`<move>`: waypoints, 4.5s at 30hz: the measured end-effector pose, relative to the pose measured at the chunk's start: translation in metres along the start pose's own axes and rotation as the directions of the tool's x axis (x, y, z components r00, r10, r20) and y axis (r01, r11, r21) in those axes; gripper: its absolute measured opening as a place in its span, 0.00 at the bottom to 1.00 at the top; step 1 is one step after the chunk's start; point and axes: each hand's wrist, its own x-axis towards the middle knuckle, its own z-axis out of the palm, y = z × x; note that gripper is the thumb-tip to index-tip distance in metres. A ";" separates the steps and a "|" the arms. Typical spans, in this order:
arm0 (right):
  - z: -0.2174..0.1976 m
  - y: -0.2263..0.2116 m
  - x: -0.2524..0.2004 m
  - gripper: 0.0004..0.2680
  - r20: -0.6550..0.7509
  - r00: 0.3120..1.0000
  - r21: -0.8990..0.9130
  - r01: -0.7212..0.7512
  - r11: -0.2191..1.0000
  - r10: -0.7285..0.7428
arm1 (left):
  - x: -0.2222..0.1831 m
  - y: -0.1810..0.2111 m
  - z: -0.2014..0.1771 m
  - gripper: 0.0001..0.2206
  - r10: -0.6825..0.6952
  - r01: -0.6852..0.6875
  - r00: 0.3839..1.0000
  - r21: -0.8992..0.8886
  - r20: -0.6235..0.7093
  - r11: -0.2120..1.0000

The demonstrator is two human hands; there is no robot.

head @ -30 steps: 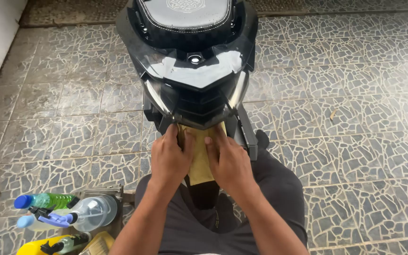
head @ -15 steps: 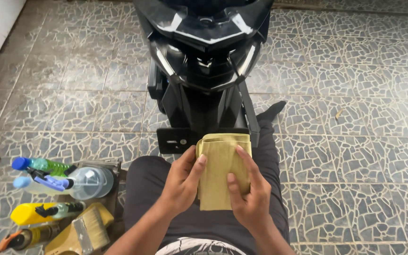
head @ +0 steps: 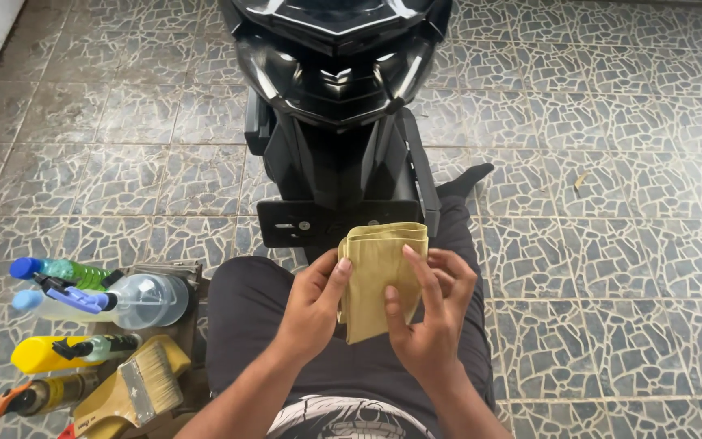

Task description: The person cleans the rear tire and body of a black motorcycle. They use a brush to scrub the tire, then switch to a yellow cloth to wipe the rear fender, tail light, and seat area.

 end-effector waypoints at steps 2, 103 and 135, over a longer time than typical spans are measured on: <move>-0.003 0.001 -0.003 0.19 -0.020 0.999 -0.043 0.035 0.998 -0.036 | -0.001 0.002 0.005 0.15 -0.003 0.003 1.000 0.042 0.013 0.999; 0.005 -0.004 0.024 0.09 0.060 0.993 0.303 0.081 0.950 -0.104 | -0.007 -0.010 -0.003 0.22 -0.119 0.072 0.967 0.208 0.224 0.975; 0.043 0.030 0.035 0.27 0.022 0.980 -0.009 0.198 0.980 -0.197 | 0.016 0.032 -0.008 0.20 0.390 -0.453 0.891 0.405 0.231 0.794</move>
